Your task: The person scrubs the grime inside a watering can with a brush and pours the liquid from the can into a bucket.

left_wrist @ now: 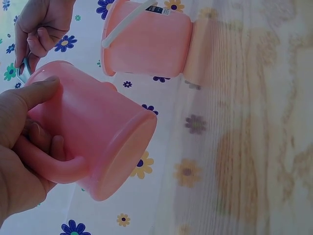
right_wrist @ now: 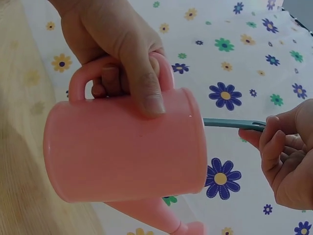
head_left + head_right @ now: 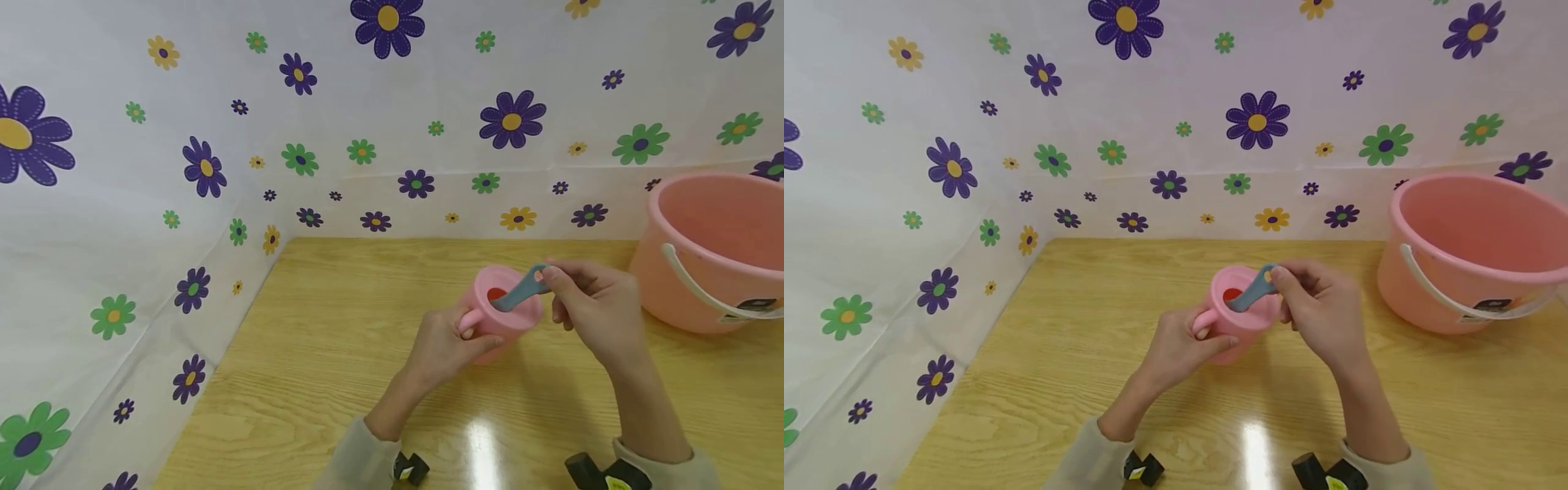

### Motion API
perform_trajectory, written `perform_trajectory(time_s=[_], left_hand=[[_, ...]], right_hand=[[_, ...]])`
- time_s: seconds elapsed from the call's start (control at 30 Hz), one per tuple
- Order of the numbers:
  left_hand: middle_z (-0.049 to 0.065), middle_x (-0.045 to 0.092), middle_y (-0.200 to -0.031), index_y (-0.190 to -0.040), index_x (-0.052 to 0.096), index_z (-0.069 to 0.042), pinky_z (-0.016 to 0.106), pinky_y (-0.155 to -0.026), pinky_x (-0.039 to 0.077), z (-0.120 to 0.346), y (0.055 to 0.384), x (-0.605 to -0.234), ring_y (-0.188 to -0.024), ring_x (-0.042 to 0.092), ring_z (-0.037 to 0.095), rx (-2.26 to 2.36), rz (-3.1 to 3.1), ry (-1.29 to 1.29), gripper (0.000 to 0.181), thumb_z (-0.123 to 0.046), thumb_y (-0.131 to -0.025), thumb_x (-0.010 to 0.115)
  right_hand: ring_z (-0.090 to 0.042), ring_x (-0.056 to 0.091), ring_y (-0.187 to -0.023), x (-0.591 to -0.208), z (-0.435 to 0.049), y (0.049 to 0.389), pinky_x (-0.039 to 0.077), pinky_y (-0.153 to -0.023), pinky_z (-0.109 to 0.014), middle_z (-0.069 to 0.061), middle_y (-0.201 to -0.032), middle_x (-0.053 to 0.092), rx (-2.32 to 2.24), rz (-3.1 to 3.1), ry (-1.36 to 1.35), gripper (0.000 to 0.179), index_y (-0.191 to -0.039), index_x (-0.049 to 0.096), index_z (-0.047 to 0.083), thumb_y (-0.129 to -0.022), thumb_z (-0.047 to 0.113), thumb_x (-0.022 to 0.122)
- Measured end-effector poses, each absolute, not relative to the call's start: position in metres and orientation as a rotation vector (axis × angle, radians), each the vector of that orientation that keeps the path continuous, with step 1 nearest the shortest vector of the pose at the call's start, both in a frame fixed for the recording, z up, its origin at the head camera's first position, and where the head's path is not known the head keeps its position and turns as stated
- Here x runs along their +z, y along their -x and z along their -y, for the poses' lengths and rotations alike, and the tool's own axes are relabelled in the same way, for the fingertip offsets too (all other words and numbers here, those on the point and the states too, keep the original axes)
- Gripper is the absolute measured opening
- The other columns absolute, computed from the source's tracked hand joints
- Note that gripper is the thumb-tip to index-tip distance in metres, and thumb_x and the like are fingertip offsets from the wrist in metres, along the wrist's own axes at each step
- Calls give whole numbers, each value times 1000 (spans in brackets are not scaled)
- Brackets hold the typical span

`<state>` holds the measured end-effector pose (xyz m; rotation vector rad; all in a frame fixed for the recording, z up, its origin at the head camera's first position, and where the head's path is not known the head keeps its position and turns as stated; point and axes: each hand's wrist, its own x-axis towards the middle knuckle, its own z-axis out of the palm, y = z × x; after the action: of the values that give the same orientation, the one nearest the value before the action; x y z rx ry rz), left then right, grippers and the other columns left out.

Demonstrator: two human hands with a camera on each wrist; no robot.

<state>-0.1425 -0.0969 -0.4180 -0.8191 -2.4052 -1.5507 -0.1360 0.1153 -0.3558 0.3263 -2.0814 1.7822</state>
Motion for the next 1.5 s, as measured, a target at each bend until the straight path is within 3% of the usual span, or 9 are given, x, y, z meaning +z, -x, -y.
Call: perform_trajectory(time_s=[0.23,0.47,0.63,0.87,1.07,1.33,1.5], left_hand=[[-5,39,-62,-99,64,-5,17,-53,36,97,142,-419,-58,42,3,-1557,2408,820,27,-12,-81,83],[-4,45,-65,-113,65,-5,17,-54,39,97,142,-418,-61,47,4,-1562,2393,836,37,-13,-82,82],[-3,46,-66,-111,66,-4,17,-55,39,97,142,-416,-61,46,4,-1553,2403,827,35,-14,-82,83],[-2,59,-73,-112,68,-5,16,-55,39,98,142,-416,-60,48,2,-1518,2422,822,36,-17,-82,83],[-3,53,-69,-113,67,-4,16,-54,38,98,143,-417,-60,47,3,-1517,2408,835,37,-17,-82,83],[-5,44,-65,-96,66,-5,16,-54,37,95,143,-418,-59,45,3,-1529,2410,817,26,-14,-80,84],[-5,40,-64,-79,55,-8,16,-54,36,94,143,-417,-58,42,2,-1524,2413,842,29,-14,-80,84]], right_hand=[[-12,50,-44,-355,-120,136,41,-42,-20,-1,-72,70,1807,1999,-309,13,-97,70,-10,-95,2,65],[-13,49,-45,-355,-116,135,42,-42,-21,3,-71,68,1733,2063,-364,13,-99,69,-9,-95,2,64],[-12,47,-46,-358,-111,135,39,-41,-23,0,-66,63,1712,2116,-416,11,-99,70,-6,-95,2,65],[-12,44,-45,-362,-104,137,40,-40,-25,-3,-57,51,1660,2162,-522,7,-92,73,-1,-93,0,66],[-13,45,-48,-365,-102,138,42,-43,-24,0,-63,50,1614,2217,-535,8,-92,74,1,-94,2,66],[-12,43,-50,-362,-106,138,37,-42,-26,0,-63,50,1711,2145,-515,9,-96,71,-3,-95,0,62],[-11,44,-48,-359,-110,139,35,-41,-26,-1,-64,58,1759,2034,-500,11,-94,69,-8,-96,-3,60]])
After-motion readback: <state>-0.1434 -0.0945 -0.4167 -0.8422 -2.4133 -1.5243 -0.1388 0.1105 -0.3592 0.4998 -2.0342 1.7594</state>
